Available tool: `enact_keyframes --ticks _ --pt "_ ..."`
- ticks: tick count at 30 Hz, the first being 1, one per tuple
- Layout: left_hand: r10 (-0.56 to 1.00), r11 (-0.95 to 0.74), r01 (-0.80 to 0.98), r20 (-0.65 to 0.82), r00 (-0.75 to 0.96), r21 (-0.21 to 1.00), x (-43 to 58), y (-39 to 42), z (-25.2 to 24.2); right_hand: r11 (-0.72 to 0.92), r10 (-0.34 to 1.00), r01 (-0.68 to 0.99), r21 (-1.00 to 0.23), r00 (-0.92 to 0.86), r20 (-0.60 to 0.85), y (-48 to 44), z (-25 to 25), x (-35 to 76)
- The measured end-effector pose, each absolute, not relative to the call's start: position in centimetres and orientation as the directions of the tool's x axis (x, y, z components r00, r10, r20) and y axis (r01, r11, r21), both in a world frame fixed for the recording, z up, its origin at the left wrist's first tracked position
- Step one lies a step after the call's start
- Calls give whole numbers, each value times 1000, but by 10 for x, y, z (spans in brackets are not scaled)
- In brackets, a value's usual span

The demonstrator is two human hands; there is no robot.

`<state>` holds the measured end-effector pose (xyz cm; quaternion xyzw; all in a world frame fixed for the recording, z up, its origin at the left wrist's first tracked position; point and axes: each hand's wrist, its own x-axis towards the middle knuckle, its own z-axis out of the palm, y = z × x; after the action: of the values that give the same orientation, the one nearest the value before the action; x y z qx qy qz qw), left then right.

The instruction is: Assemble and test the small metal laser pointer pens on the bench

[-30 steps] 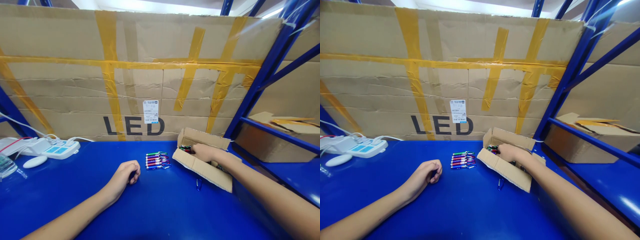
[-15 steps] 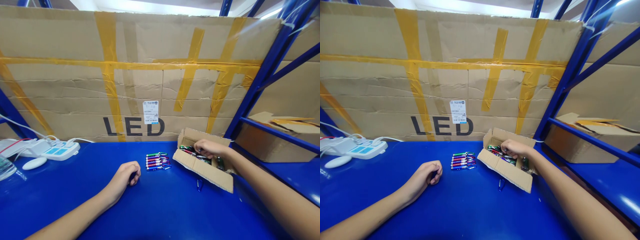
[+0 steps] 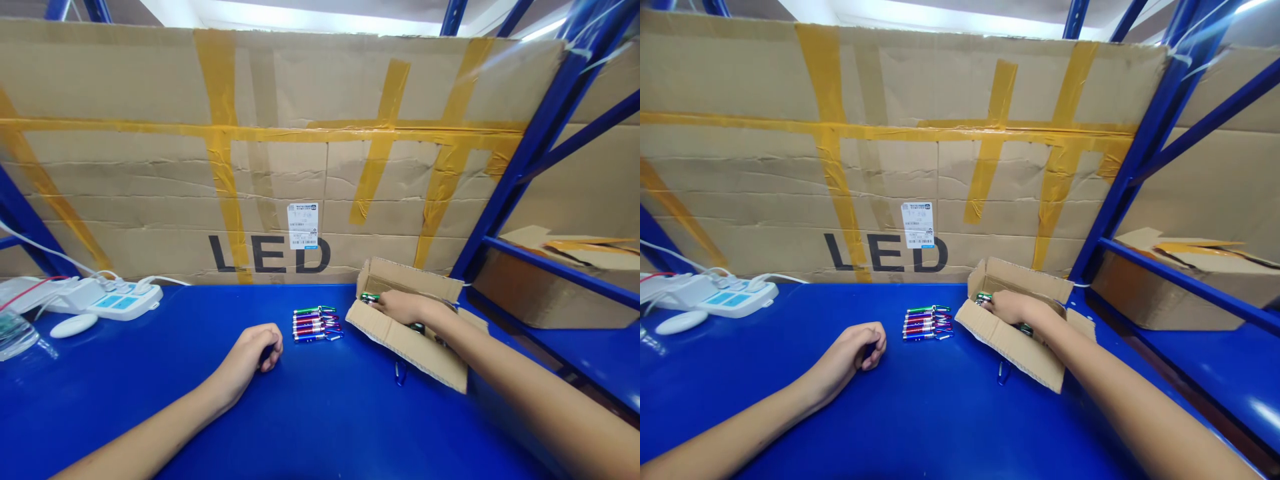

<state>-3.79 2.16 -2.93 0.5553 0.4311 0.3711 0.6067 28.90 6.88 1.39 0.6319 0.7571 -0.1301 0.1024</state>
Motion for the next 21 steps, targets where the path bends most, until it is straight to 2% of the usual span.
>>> enact_keyframes --ticks 5,9,16,21 --pt "927 101 37 -108 360 994 -38 22 -30 212 903 975 -68 -222 -368 62 17 285" --pt "926 112 49 -122 357 992 -37 21 -29 127 930 989 -79 -146 -338 56 11 289" --pt "927 101 61 -116 358 993 -36 21 -29 111 965 993 -35 -116 -235 66 -10 293" --pt "925 88 85 -113 364 992 -35 22 -29 120 968 993 -16 -120 -222 69 -14 295"
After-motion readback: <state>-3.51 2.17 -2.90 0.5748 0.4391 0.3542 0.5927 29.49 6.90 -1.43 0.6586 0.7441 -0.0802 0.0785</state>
